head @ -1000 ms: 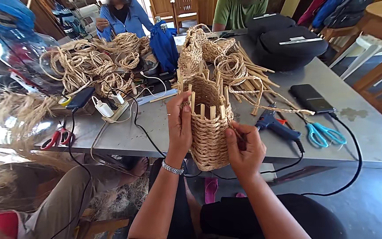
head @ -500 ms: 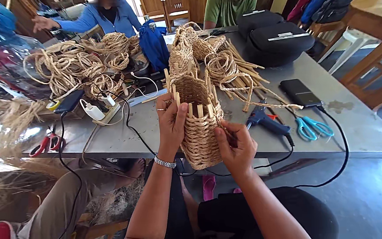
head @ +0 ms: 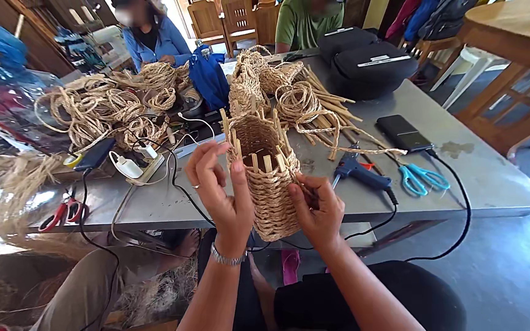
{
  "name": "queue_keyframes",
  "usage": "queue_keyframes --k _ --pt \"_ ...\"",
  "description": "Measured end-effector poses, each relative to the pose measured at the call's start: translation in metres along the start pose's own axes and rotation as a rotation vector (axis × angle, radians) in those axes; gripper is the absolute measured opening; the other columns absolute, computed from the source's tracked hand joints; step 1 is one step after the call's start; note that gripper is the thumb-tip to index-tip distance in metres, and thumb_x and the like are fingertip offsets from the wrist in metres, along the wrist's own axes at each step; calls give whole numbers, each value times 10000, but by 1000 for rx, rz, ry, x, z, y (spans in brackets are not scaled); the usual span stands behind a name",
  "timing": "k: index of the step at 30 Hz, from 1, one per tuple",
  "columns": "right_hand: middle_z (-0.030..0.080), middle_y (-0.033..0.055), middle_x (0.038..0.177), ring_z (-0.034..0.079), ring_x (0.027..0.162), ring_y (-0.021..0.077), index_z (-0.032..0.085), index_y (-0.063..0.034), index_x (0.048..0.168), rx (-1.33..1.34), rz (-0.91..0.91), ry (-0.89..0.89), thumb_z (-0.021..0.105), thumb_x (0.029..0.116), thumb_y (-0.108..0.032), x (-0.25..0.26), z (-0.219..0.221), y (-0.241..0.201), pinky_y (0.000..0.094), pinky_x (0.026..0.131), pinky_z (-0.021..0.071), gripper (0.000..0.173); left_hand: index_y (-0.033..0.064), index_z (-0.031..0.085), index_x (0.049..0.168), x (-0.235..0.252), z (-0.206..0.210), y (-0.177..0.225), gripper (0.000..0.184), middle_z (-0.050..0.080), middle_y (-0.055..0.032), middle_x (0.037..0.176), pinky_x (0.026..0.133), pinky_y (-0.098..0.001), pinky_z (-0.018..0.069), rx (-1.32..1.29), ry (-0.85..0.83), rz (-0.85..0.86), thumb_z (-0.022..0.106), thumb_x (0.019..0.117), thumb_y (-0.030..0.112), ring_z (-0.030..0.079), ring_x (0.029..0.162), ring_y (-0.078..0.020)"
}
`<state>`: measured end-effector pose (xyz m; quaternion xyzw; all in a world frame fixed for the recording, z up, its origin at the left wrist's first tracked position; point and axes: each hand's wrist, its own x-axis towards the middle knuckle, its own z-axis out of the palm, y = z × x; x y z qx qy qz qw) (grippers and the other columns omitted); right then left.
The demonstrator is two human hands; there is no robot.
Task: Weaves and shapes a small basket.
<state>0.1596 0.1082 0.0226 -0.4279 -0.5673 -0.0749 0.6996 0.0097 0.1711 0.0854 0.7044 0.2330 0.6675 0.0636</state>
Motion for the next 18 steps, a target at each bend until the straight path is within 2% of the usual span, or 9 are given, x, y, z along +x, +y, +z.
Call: queue_keyframes --k 2,4,6,8,11,14,15,17,18 --pt "686 67 816 600 638 16 661 54 1109 -7 5 8 685 985 -125 -2 0 -1 164 594 538 219 62 566 1346 0 0 24 316 573 -74 1362 848 -279 493 29 -82 51 517 1069 206 578 1099 -131" --pt "682 67 814 597 639 20 662 53 1114 -18 17 11 683 989 -131 -3 0 -4 168 588 531 224 42 533 1384 1 3 38 375 594 -101 1388 982 -409 479 102 -214 28 546 1044 200 543 1268 -223" --pt "692 79 831 618 658 34 660 58 1117 -22 35 2 676 995 -131 -4 -1 -9 183 602 548 226 65 527 1394 2 8 41 404 604 -75 1364 1063 -480 425 185 -307 -32 560 1042 261 516 1305 -237" --pt "690 87 827 621 659 43 661 71 1112 -22 51 2 671 995 -121 -6 0 -13 190 608 552 225 84 573 1317 4 12 37 349 639 -51 1223 970 -492 389 235 -358 -59 541 1048 305 557 1184 -208" --pt "681 78 819 603 648 39 663 74 1121 -18 81 -29 665 993 -118 -8 1 -22 187 598 539 231 98 602 1216 12 8 32 293 622 -38 1133 944 -497 382 217 -435 -100 512 1033 309 573 1082 -171" --pt "712 107 922 663 738 64 652 84 1190 4 118 -139 614 1023 -112 -10 1 -37 215 682 592 261 95 638 1075 22 0 19 225 613 -19 998 864 -481 394 129 -480 -91 525 1008 278 570 917 -149" --pt "712 115 951 670 769 74 647 83 1215 -9 120 -180 570 1037 -105 -11 1 -41 220 715 595 269 98 647 1042 28 -5 12 217 625 -7 972 836 -456 422 89 -518 -77 523 1007 272 581 882 -129" --pt "701 133 996 665 818 102 628 76 1277 -39 111 -267 481 1053 -89 -10 1 -49 231 767 577 315 79 660 1018 41 -18 -4 213 629 4 971 747 -304 508 -24 -618 -41 531 1000 248 596 836 -68" --pt "699 142 1022 673 848 117 616 71 1308 -44 107 -312 455 1057 -85 -10 1 -54 238 791 578 336 58 662 1016 47 -25 -12 207 636 -7 980 754 -270 532 -104 -667 -34 544 992 226 613 856 -64"
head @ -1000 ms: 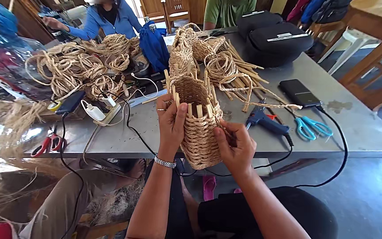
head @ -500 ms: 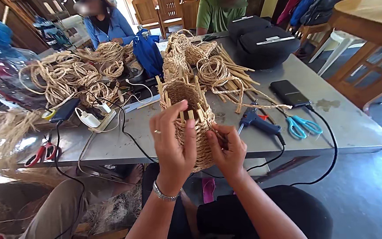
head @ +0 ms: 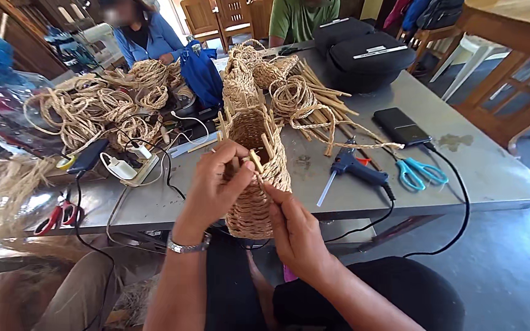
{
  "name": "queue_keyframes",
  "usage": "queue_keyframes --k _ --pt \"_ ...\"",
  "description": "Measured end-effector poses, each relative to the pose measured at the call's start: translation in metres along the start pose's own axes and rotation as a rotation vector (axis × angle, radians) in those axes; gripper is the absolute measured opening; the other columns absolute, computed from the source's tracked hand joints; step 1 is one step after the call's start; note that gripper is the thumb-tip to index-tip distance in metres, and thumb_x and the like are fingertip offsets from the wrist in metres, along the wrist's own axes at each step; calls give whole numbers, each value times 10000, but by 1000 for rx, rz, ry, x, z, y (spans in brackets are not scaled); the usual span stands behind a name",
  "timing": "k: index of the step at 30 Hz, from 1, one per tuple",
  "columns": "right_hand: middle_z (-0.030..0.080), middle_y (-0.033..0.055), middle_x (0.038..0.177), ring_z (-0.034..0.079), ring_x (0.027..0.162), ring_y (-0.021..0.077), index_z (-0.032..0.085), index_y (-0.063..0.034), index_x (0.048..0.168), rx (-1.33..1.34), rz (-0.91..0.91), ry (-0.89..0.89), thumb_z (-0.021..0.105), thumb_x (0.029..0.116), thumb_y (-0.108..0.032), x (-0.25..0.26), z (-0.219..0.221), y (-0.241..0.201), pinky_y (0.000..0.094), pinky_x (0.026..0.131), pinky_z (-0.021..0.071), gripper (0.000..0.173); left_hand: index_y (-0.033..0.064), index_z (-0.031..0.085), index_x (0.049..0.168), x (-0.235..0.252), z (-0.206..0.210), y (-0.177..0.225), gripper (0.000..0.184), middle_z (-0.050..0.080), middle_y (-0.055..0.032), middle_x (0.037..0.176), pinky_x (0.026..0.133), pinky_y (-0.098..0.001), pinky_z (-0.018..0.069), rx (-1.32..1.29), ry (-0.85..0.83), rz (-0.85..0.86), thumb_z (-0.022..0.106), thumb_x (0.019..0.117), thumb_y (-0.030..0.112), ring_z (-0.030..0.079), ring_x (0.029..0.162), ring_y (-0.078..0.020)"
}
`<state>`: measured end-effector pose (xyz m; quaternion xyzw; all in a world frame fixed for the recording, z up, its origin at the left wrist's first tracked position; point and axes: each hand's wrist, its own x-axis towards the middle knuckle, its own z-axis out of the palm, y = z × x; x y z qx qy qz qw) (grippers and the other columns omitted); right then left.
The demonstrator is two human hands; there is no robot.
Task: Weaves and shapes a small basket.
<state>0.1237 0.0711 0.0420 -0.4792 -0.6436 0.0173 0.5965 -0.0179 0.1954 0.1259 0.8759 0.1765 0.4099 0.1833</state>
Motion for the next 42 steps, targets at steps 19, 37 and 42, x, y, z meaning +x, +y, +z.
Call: queue_keyframes --k 19,37,42 --pt "684 39 893 617 724 38 734 -39 1117 -194 -106 -35 568 1044 -137 39 -39 -2 181 647 539 206 146 620 1311 -33 -11 5 347 611 -4 1284 1032 -418 493 20 46 7 640 992 282 562 1233 -158" --pt "653 82 890 604 750 108 732 -20 987 -271 -393 -98 701 964 -113 137 -38 -9 223 654 510 100 145 615 1248 -35 26 7 316 617 18 1146 986 -463 391 -21 334 -109 594 934 172 550 1095 -153" --pt "667 75 914 620 778 91 737 -5 1007 -140 -263 93 709 961 -103 77 -33 35 224 678 541 112 141 617 1242 -35 27 7 316 622 16 1147 991 -452 398 -27 350 -102 596 927 169 552 1091 -153"
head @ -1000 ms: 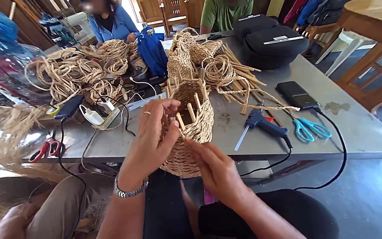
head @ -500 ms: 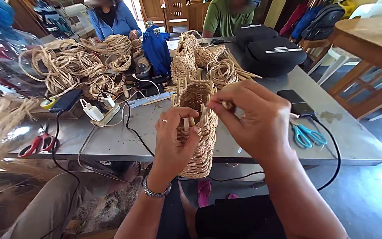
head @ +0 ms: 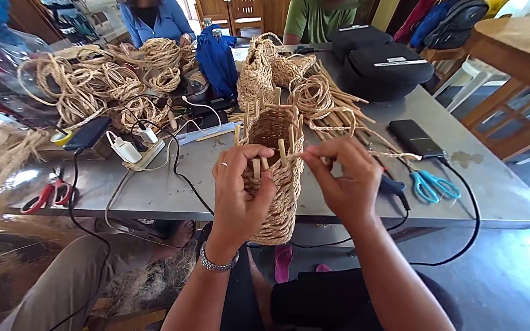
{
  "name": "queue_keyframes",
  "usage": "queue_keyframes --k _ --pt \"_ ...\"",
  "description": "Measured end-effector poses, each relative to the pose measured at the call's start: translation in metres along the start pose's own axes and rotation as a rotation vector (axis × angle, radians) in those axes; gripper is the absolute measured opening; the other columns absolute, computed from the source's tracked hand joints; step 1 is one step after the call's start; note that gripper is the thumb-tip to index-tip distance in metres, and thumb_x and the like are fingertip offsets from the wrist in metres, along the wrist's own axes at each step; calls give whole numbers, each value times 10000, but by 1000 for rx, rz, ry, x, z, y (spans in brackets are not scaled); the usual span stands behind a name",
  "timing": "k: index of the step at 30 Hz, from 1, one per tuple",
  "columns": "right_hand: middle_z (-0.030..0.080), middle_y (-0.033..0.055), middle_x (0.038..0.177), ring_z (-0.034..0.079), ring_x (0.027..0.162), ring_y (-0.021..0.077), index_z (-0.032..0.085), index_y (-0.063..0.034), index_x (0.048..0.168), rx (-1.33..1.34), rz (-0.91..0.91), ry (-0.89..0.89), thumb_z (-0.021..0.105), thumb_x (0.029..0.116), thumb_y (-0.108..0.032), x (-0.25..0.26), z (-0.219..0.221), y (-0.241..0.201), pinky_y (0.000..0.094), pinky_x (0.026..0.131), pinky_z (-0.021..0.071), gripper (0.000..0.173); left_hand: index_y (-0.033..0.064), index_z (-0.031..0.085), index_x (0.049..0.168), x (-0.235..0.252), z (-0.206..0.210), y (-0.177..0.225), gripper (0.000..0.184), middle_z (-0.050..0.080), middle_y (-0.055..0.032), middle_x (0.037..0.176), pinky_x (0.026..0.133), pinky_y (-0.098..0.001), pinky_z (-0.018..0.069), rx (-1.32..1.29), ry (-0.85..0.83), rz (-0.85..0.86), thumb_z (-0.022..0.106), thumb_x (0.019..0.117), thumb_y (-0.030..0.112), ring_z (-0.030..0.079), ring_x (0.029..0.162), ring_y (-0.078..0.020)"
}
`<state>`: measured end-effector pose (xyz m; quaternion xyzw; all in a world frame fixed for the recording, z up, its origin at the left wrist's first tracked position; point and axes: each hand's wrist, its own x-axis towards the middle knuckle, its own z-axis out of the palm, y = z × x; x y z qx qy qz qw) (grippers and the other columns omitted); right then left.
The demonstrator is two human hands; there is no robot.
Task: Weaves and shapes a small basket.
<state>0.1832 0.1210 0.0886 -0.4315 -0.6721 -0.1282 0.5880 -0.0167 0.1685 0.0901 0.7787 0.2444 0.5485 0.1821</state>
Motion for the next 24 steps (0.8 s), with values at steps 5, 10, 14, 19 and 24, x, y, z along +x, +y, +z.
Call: queue_keyframes --k 5,10,14,19,24 --pt "714 56 982 695 827 122 699 -19 1085 432 380 139 690 972 -70 -63 37 -5 306 756 620 124 138 618 1268 -1 0 1 329 628 7 1198 980 -451 427 -9 -3 -10 584 944 186 558 1120 -169" --pt "705 80 1004 693 874 148 690 -4 1105 414 358 245 677 968 -37 -74 49 -12 325 804 614 142 127 525 1430 -3 5 4 459 614 -32 1249 965 -432 475 9 23 -47 580 1011 307 584 1091 -162" --pt "724 115 1066 697 1045 208 728 0 1064 250 265 272 707 937 -29 -74 49 -22 372 912 598 132 123 584 1301 2 3 2 328 625 -14 1142 974 -452 437 36 -7 -17 570 1036 316 574 1069 -164" --pt "748 93 1038 702 1065 203 761 -12 1049 139 208 180 728 921 -51 -66 56 -38 361 941 594 138 65 583 1297 40 -27 -44 317 650 6 1168 826 -238 573 -375 -269 52 629 1013 199 651 977 -72" --pt "748 88 1045 697 1043 198 771 -24 1096 116 172 190 726 917 -44 -63 81 -31 348 920 587 186 102 600 1312 40 -31 -53 325 625 -23 1320 1056 -353 484 -164 -208 65 540 1059 296 567 1261 -169"
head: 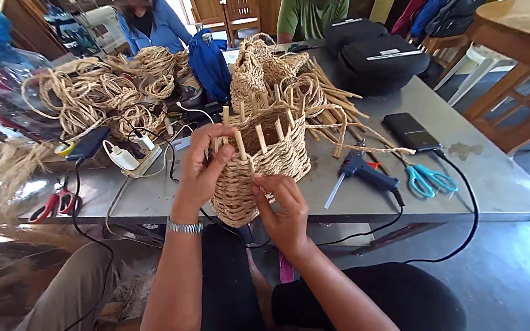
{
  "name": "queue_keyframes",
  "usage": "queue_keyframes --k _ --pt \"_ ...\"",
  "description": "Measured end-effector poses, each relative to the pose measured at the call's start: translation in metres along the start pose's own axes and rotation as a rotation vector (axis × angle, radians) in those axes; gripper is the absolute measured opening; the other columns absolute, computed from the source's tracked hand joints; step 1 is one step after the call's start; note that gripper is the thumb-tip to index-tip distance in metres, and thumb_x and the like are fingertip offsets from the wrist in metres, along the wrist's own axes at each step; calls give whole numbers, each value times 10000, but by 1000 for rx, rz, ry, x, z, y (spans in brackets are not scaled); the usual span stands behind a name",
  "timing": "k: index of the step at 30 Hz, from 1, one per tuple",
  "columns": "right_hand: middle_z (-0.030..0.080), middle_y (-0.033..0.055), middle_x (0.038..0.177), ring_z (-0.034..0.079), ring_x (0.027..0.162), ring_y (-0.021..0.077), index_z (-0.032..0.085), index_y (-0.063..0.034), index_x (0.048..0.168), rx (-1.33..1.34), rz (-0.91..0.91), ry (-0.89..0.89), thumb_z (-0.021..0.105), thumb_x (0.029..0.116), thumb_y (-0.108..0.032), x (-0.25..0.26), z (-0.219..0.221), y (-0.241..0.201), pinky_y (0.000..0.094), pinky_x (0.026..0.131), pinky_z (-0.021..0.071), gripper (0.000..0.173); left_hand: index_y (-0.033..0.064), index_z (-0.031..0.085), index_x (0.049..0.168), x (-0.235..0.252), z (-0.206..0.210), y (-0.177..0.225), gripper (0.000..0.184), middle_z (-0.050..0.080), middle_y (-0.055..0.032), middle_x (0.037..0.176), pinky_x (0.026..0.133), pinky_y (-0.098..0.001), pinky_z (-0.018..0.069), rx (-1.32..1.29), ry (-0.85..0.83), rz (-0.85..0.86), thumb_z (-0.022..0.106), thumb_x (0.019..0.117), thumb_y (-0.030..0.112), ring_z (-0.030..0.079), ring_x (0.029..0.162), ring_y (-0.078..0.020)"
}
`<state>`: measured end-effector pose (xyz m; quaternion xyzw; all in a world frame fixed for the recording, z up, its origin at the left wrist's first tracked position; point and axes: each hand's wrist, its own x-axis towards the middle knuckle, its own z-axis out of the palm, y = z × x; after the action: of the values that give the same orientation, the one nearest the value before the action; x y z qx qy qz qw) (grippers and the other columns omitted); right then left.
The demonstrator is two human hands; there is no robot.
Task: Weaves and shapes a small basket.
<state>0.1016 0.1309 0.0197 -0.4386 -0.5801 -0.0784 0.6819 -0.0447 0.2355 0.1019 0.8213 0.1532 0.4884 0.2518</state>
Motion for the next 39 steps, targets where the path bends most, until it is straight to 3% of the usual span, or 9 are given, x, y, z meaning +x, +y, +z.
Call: queue_keyframes --k 3,6,8,14,17,19,29,33,39 --pt "749 106 1053 703 1052 207 769 -10 1096 40 0 11 734 911 -30 -3 -1 1 341 925 596 189 71 624 1286 -5 3 8 342 612 -67 1353 1135 -443 385 179 29 45 477 1076 297 481 1353 -247" --pt "744 114 1081 703 1064 210 760 -4 1124 57 11 -9 728 914 -18 -5 -3 1 345 929 599 212 96 499 1391 -6 -3 11 387 602 -1 1269 948 -287 536 -22 -3 -56 564 1047 259 607 1143 -114" --pt "746 110 1088 703 1076 212 760 -6 1127 43 12 -13 730 915 -25 -4 -3 0 350 938 598 215 131 385 1436 -3 -2 10 478 614 1 1242 902 -277 566 -195 12 -79 604 1013 176 639 1094 -124" --pt "752 112 1091 701 1105 218 763 -1 1121 16 17 -49 734 930 -62 -5 -10 -5 343 967 588 202 119 474 1384 -2 11 14 425 249 -85 1671 1139 -415 411 157 173 54 579 1024 317 334 1495 -250" --pt "755 117 1086 709 1089 216 770 -1 1103 11 6 -47 734 927 -61 -4 -12 -2 342 957 595 190 82 631 1219 -15 31 32 251 356 -152 1609 1181 -509 315 544 282 71 489 1052 205 328 1484 -321" --pt "755 123 1076 716 1070 210 768 5 1088 17 4 -38 731 924 -53 -4 -13 -1 334 939 604 178 55 659 1140 -24 45 37 242 368 -163 1603 1177 -508 336 643 285 44 460 1060 169 353 1471 -329" --pt "692 112 1047 722 849 150 682 22 1117 157 69 -4 689 933 4 19 -24 8 305 720 658 185 57 636 1020 -33 58 5 228 380 -185 1595 1188 -493 345 530 377 152 437 1066 159 342 1486 -346" --pt "702 116 1008 715 855 133 705 31 1057 94 32 1 690 919 -3 14 -23 9 278 729 640 143 66 649 1025 -33 56 6 247 389 -171 1593 1195 -494 333 442 365 157 443 1064 196 333 1491 -335" --pt "732 112 950 716 855 125 753 23 994 32 -21 -45 726 895 -28 6 -23 -17 252 755 625 115 49 617 851 -18 40 -2 335 467 -185 1493 1175 -439 391 241 231 212 527 1046 306 401 1448 -289"
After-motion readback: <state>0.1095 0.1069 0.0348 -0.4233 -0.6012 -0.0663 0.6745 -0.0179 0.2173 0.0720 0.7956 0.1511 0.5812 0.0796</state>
